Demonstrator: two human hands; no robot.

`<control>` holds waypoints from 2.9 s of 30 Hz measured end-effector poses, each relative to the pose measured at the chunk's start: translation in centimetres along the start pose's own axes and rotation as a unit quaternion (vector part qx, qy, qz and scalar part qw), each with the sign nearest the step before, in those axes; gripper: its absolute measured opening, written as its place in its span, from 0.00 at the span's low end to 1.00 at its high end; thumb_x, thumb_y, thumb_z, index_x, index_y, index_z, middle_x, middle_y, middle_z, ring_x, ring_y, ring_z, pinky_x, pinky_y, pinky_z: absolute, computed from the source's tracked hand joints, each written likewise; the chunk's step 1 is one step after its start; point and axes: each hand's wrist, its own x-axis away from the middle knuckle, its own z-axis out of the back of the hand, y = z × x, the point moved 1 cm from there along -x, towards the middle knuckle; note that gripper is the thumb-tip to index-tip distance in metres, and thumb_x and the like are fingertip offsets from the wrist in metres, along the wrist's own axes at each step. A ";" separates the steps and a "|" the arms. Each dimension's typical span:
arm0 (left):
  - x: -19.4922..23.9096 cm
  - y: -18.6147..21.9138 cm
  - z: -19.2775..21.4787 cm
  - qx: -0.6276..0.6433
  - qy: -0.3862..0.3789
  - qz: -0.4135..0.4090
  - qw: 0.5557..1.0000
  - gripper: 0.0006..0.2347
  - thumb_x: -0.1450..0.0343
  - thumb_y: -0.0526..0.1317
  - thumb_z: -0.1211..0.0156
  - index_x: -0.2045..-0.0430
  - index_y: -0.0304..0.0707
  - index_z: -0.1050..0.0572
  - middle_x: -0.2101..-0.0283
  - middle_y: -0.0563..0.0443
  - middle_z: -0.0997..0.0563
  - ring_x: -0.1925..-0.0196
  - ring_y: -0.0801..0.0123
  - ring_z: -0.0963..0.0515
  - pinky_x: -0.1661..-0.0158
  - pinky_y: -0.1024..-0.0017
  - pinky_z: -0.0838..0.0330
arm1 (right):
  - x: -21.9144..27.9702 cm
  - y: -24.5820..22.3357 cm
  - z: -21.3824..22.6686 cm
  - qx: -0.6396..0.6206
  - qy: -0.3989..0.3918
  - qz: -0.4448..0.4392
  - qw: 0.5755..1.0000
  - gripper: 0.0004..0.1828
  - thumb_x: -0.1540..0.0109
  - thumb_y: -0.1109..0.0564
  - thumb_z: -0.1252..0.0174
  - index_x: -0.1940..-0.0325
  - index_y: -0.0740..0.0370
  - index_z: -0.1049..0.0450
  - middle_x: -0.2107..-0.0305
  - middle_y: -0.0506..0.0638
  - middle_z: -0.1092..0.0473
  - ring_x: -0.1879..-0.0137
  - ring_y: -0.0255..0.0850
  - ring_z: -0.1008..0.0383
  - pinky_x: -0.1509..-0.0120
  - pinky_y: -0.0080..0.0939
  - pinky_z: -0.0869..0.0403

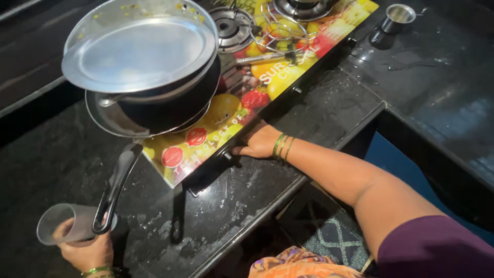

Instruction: The person cleans a dark kitchen countertop by pouring water from a plastic cup and scrubbing with a green sponge. They move a dish soap bottle aside, rinse the cup at the sink, and continue scrubbing the soapy surface across the counter.

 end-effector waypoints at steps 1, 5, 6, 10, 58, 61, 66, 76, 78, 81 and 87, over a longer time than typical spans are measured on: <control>0.0 -0.2 0.1 -0.011 0.002 -0.004 1.000 0.25 0.32 0.35 0.20 0.47 0.30 0.33 0.50 0.48 0.25 0.48 0.69 0.23 0.42 0.70 0.24 | 0.2 0.0 0.0 -0.007 0.003 0.001 1.000 0.25 0.38 0.34 0.47 0.52 0.53 0.19 0.52 0.57 0.24 0.42 0.57 0.28 0.35 0.61 0.37; 0.0 -0.5 0.0 -0.023 0.011 -0.009 1.000 0.26 0.34 0.34 0.19 0.48 0.30 0.33 0.50 0.47 0.25 0.47 0.68 0.23 0.42 0.70 0.24 | 0.8 -0.4 0.1 -0.029 -0.053 -0.079 0.995 0.26 0.38 0.32 0.46 0.51 0.52 0.20 0.51 0.57 0.25 0.42 0.56 0.28 0.34 0.59 0.35; 0.0 -0.4 -0.1 -0.003 0.009 -0.004 1.000 0.27 0.35 0.35 0.19 0.47 0.31 0.33 0.49 0.46 0.24 0.46 0.68 0.22 0.41 0.69 0.24 | 1.3 0.1 0.5 0.010 -0.005 -0.086 0.996 0.27 0.41 0.33 0.43 0.52 0.54 0.20 0.52 0.58 0.25 0.43 0.57 0.28 0.36 0.59 0.35; -0.1 0.1 -0.1 -0.016 0.012 0.047 0.999 0.29 0.35 0.38 0.18 0.46 0.32 0.32 0.51 0.45 0.22 0.48 0.67 0.20 0.41 0.68 0.24 | 7.0 8.0 3.0 0.110 0.150 -0.226 0.956 0.23 0.48 0.39 0.39 0.55 0.53 0.20 0.54 0.55 0.25 0.46 0.58 0.28 0.47 0.62 0.29; -0.8 5.6 -0.8 -0.087 0.010 0.035 0.996 0.29 0.37 0.42 0.18 0.47 0.36 0.31 0.48 0.47 0.24 0.46 0.63 0.22 0.45 0.65 0.28 | 7.1 -6.6 -1.6 -0.058 -0.041 0.053 0.996 0.42 0.39 0.38 0.41 0.30 0.69 0.39 0.32 0.71 0.45 0.24 0.65 0.49 0.25 0.64 0.47; -0.9 5.6 -0.9 -0.067 0.009 0.038 0.997 0.29 0.38 0.42 0.18 0.47 0.36 0.32 0.48 0.48 0.24 0.46 0.63 0.22 0.44 0.66 0.27 | 4.3 -10.7 -1.5 -0.060 -0.019 0.120 0.991 0.44 0.36 0.37 0.40 0.28 0.72 0.43 0.31 0.71 0.45 0.25 0.66 0.50 0.28 0.67 0.50; -0.9 5.6 -0.7 -0.051 0.009 0.059 0.997 0.29 0.38 0.43 0.18 0.48 0.36 0.31 0.48 0.48 0.24 0.46 0.63 0.22 0.44 0.66 0.27 | 1.1 -4.9 -0.3 0.030 -0.106 -0.091 0.990 0.27 0.45 0.38 0.38 0.52 0.59 0.23 0.48 0.59 0.27 0.36 0.54 0.31 0.30 0.53 0.35; -1.1 5.9 -0.7 -0.041 0.018 0.055 0.997 0.29 0.40 0.44 0.17 0.51 0.37 0.30 0.51 0.49 0.21 0.49 0.65 0.20 0.46 0.66 0.26 | 14.9 21.6 3.4 0.057 0.006 -0.493 0.868 0.49 0.36 0.23 0.61 0.22 0.59 0.51 0.24 0.57 0.58 0.20 0.61 0.62 0.28 0.76 0.54; -1.3 6.1 -0.7 -0.050 0.020 0.053 0.997 0.28 0.40 0.44 0.17 0.51 0.37 0.30 0.52 0.49 0.20 0.50 0.64 0.20 0.47 0.66 0.26 | 15.4 21.5 2.5 0.036 0.026 -0.512 0.858 0.49 0.35 0.22 0.64 0.20 0.55 0.53 0.22 0.56 0.61 0.19 0.60 0.67 0.24 0.77 0.61; -1.3 6.6 -0.4 -0.071 0.015 0.068 0.995 0.28 0.41 0.44 0.17 0.52 0.37 0.30 0.53 0.50 0.20 0.51 0.64 0.19 0.48 0.66 0.25 | 13.8 17.1 0.4 0.032 -0.050 -0.484 0.873 0.45 0.35 0.26 0.65 0.21 0.54 0.49 0.22 0.56 0.58 0.19 0.63 0.62 0.26 0.80 0.54; -1.3 6.9 -0.3 -0.025 0.019 0.107 0.994 0.28 0.42 0.44 0.18 0.53 0.39 0.30 0.53 0.50 0.20 0.52 0.65 0.19 0.50 0.67 0.24 | 8.7 -2.0 -1.3 0.124 -0.024 -0.171 0.977 0.35 0.41 0.40 0.45 0.34 0.60 0.32 0.30 0.61 0.39 0.24 0.57 0.42 0.30 0.62 0.39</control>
